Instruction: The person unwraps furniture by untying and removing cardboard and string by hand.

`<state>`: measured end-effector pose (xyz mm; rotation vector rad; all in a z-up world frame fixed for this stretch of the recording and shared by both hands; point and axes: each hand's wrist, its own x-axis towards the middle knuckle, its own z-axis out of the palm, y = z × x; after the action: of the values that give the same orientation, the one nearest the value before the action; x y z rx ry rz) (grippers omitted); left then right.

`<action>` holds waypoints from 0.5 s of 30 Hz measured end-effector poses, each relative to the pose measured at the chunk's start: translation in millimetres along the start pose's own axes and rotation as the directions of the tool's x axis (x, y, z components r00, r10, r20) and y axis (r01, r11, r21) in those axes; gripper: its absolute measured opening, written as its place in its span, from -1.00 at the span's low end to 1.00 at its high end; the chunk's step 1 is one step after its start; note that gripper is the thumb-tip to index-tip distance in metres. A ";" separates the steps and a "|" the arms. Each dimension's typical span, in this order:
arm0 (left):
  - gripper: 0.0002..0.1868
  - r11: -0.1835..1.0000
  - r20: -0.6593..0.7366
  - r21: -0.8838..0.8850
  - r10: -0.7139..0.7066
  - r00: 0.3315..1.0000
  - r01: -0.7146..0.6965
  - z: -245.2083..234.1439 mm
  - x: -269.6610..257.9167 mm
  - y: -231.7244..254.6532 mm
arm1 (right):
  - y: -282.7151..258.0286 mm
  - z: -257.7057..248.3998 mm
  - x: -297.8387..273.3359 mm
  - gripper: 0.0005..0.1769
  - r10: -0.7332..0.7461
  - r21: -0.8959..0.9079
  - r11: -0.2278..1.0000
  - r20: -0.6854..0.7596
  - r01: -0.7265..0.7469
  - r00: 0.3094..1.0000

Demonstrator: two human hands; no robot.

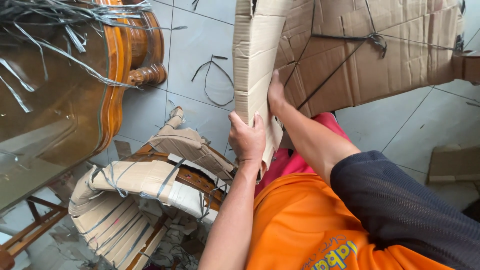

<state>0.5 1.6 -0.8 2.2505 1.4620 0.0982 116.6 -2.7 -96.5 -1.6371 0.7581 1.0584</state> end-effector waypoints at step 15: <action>-0.58 1.000 0.026 0.015 -0.016 1.000 0.016 -5.1 1.6 1.2 | 141.1 -58.9 10.4 -0.33 -0.471 -0.475 0.765 0.049 0.435 0.881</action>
<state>0.7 4.3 3.9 2.2431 1.4714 0.0525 15.5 -101.1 -156.2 -2.1495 0.1081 0.8647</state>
